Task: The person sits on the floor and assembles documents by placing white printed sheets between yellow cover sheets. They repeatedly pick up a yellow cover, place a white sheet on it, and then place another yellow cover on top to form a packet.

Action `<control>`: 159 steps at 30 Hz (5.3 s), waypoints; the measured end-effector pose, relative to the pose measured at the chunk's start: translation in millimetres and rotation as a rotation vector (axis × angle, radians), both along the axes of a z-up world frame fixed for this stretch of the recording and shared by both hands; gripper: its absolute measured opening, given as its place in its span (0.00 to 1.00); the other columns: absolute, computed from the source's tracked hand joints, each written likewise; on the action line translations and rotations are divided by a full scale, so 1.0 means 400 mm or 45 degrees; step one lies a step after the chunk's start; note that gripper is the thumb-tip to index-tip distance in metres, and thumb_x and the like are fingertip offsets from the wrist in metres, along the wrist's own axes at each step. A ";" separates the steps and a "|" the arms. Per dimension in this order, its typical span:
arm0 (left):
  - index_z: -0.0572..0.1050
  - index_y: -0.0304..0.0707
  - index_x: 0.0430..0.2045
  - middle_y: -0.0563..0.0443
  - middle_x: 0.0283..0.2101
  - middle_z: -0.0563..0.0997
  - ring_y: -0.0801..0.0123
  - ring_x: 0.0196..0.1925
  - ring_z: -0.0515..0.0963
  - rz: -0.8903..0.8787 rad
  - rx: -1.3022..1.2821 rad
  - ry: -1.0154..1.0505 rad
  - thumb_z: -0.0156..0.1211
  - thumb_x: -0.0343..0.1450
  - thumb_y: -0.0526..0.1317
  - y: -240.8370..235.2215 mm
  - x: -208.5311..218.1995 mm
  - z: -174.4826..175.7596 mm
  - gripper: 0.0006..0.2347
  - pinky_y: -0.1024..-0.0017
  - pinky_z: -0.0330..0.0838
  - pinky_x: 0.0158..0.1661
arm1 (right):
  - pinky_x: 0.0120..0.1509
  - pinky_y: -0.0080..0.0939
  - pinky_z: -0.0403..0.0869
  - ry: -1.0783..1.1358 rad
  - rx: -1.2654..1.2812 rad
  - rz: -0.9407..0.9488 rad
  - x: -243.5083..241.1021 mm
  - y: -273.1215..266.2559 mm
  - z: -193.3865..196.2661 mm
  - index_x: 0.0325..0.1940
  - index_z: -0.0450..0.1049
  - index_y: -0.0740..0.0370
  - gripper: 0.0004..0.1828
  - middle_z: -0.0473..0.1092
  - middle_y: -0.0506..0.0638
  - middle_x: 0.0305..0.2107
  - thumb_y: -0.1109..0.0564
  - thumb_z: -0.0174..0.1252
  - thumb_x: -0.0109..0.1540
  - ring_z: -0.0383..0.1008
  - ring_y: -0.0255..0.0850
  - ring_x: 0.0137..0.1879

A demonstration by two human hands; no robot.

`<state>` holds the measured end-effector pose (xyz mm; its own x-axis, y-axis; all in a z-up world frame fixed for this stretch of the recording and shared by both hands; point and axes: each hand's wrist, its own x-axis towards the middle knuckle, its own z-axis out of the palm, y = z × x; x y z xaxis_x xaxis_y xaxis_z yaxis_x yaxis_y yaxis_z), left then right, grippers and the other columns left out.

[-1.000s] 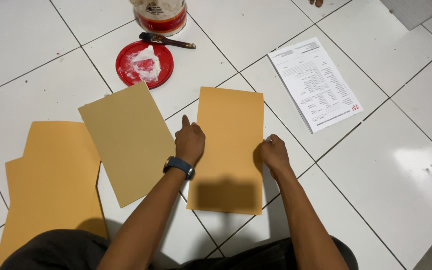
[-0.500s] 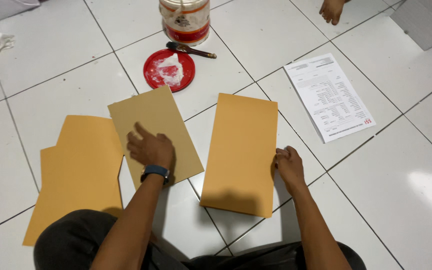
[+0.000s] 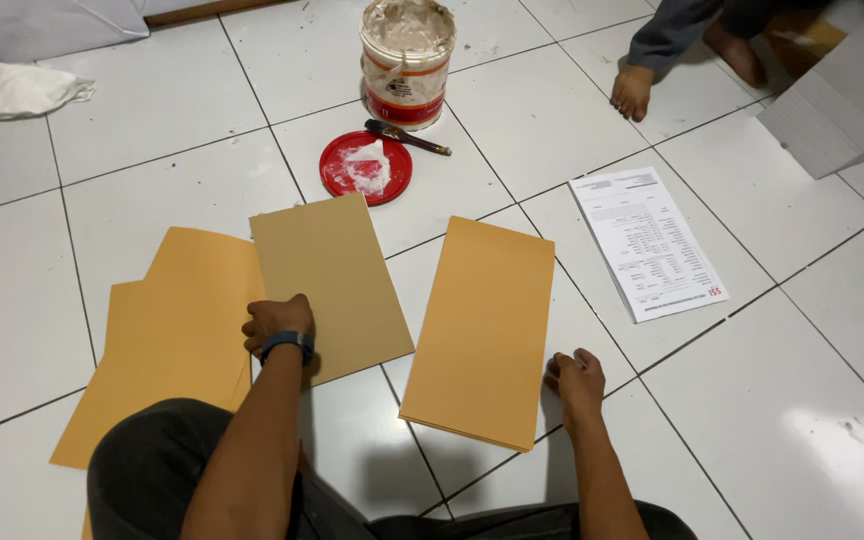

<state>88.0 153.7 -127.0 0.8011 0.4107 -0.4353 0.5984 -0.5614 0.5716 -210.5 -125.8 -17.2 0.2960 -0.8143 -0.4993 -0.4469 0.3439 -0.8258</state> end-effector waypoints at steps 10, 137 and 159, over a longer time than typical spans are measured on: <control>0.74 0.25 0.56 0.28 0.55 0.77 0.37 0.61 0.75 -0.293 -0.172 0.030 0.68 0.60 0.45 0.062 0.059 0.084 0.30 0.48 0.69 0.58 | 0.66 0.56 0.73 0.060 -0.040 0.008 0.010 0.002 -0.011 0.76 0.53 0.73 0.36 0.60 0.72 0.62 0.58 0.55 0.67 0.67 0.60 0.68; 0.51 0.19 0.71 0.20 0.53 0.78 0.36 0.57 0.79 -1.202 -0.385 0.130 0.28 0.78 0.47 -0.162 -0.463 0.286 0.29 0.47 0.75 0.53 | 0.68 0.65 0.71 0.510 -0.442 0.673 -0.030 0.064 0.013 0.79 0.51 0.70 0.35 0.67 0.75 0.61 0.54 0.41 0.69 0.67 0.67 0.68; 0.48 0.29 0.64 0.33 0.63 0.52 0.39 0.65 0.56 0.448 -0.169 0.225 0.41 0.74 0.44 0.058 -0.133 0.300 0.25 0.46 0.53 0.62 | 0.74 0.63 0.55 0.230 -0.725 1.446 0.520 0.429 -0.145 0.79 0.51 0.66 0.36 0.57 0.65 0.69 0.49 0.44 0.69 0.52 0.59 0.76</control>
<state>34.9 176.7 -7.2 0.5299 0.5772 -0.6213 0.8362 -0.2335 0.4962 -2.6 46.0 -75.3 0.9262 -0.2614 -0.2715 -0.3763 -0.6821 -0.6270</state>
